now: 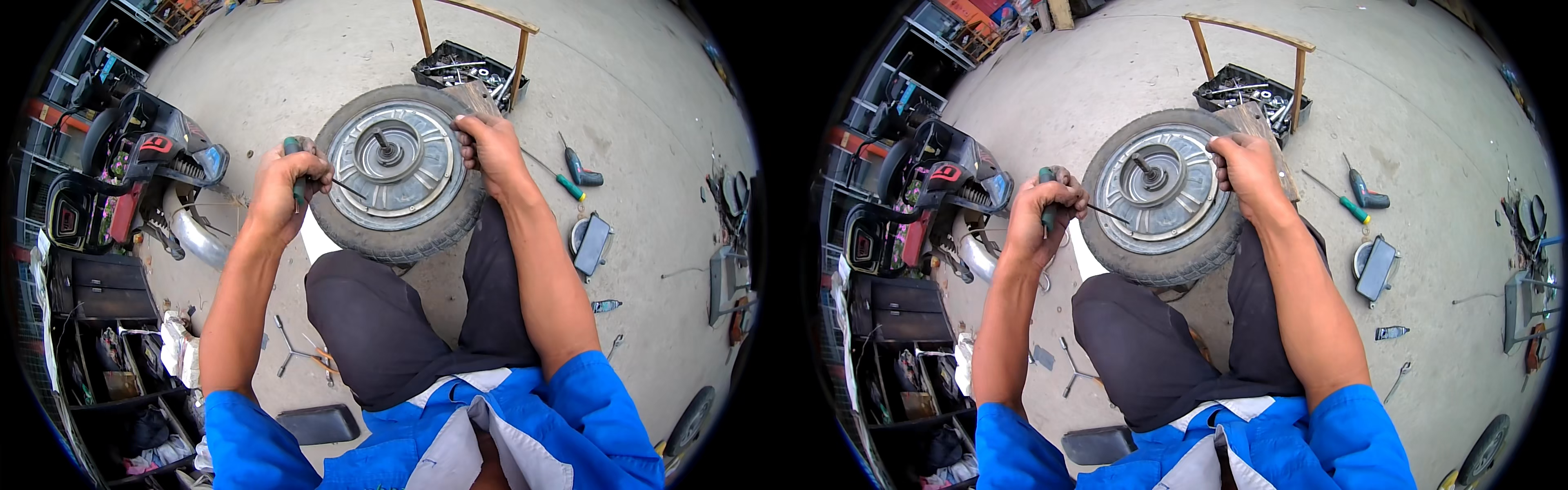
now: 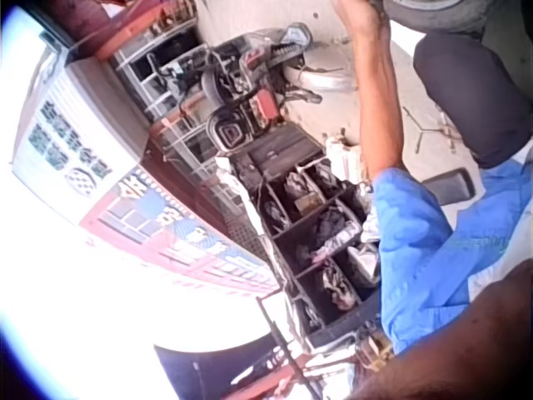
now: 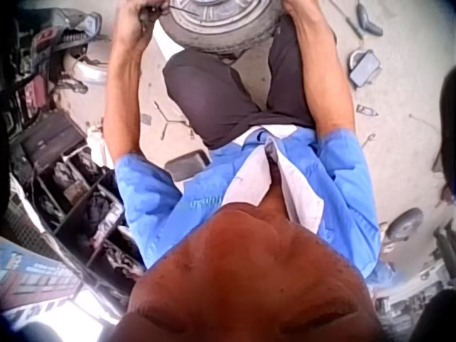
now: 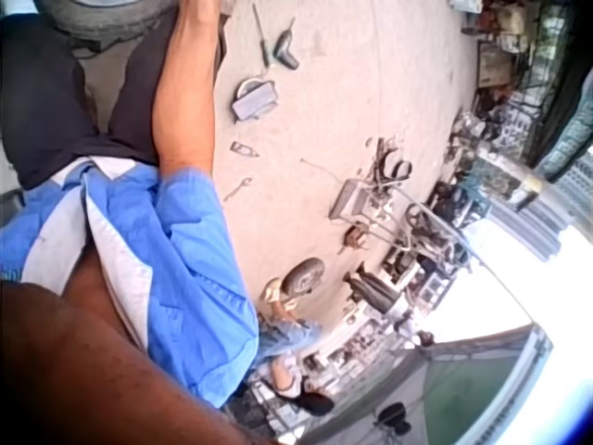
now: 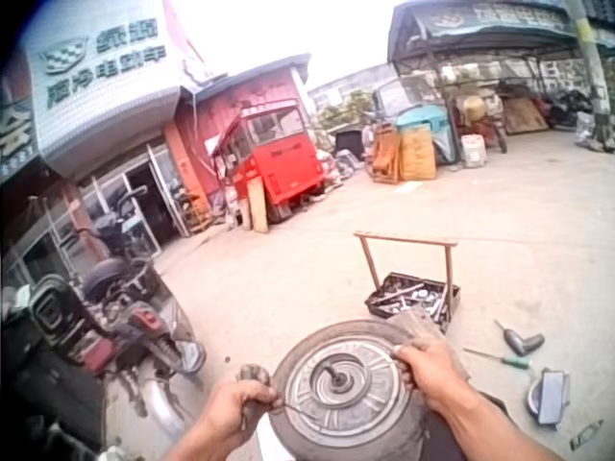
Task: The person is working on a small vehicle tire, using a screwdriver and a hammer to pry and adjust the tire bead against the rim. They repeatedly strike the tire with the hammer and use the screwdriver to manipulate the rubber edge. A wrench is also used to tighten a central nut on the wheel hub.
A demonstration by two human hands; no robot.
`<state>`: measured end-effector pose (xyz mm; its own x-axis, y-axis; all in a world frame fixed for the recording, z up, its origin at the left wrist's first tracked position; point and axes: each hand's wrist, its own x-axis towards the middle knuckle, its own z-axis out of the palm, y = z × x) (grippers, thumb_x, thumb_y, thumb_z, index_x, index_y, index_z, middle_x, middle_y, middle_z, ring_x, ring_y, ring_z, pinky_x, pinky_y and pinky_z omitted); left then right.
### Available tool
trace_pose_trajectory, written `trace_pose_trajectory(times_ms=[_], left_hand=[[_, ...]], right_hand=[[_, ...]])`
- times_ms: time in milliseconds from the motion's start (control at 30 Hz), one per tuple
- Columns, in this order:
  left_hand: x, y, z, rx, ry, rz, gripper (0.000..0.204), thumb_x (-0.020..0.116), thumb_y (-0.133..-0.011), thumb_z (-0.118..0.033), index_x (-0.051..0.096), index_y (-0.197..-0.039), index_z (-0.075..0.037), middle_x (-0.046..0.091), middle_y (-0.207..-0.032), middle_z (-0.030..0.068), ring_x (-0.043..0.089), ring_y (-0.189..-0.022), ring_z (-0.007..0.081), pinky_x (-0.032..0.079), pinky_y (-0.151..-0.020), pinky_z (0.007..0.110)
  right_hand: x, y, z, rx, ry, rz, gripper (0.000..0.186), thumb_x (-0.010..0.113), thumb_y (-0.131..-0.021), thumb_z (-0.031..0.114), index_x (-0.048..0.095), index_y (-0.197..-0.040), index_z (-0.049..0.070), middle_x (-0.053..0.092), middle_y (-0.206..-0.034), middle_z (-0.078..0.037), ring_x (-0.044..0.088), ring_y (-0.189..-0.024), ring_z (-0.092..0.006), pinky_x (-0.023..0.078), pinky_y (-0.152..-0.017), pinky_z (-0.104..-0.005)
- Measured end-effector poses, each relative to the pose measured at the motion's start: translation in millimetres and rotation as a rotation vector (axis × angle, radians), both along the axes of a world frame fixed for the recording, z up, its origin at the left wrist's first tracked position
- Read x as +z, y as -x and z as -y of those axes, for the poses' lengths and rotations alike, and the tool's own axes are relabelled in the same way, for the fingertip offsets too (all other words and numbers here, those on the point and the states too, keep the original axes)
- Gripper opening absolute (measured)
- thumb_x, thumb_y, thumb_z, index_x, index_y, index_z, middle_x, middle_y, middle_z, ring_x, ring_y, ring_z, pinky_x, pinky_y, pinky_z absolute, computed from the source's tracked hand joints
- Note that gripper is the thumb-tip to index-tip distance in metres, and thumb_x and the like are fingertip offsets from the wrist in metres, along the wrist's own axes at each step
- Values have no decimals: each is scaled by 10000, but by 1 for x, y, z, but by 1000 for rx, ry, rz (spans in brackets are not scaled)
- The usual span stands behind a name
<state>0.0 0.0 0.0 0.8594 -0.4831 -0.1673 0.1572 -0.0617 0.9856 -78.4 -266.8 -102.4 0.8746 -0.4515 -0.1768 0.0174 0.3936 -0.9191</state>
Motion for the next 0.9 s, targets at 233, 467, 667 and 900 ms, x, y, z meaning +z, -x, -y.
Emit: trace_pose_trajectory(times_ms=[233, 467, 667, 900], left_hand=[[3, -33, -14, 91, 27, 108, 135, 565, -735, 31, 467, -787, -45, 500, -719, 74, 522, -692, 211, 429, -639, 329], [-15, -47, -19, 119, 7, 130, 149, 551, -725, 56, 450, -746, -51, 483, -692, 68, 508, -669, 209, 428, -617, 328], [-22, -49, -15, 148, 40, 113, 79, 571, -712, 34, 520, -673, -11, 528, -659, 88, 509, -595, 189, 435, -598, 319], [-23, -47, -13, 129, 9, 91, 147, 552, -720, 54, 449, -708, -51, 489, -691, 73, 515, -670, 207, 433, -624, 318]], right_hand=[[-2, -1, -2, 22, 20, -11, 183, 634, -940, 209, 675, -909, 33, 552, -691, 41, 477, -550, -47, 369, -474, -212], [-1, 1, 0, 26, 19, -11, 179, 635, -939, 205, 672, -906, 33, 553, -688, 41, 477, -547, -43, 367, -471, -210], [-1, 1, 0, 31, 21, -7, 176, 638, -935, 202, 671, -903, 32, 554, -688, 40, 477, -542, -43, 366, -468, -211], [0, 1, 0, 24, 28, -18, 173, 639, -932, 198, 676, -900, 32, 552, -687, 41, 477, -542, -43, 370, -471, -211]])
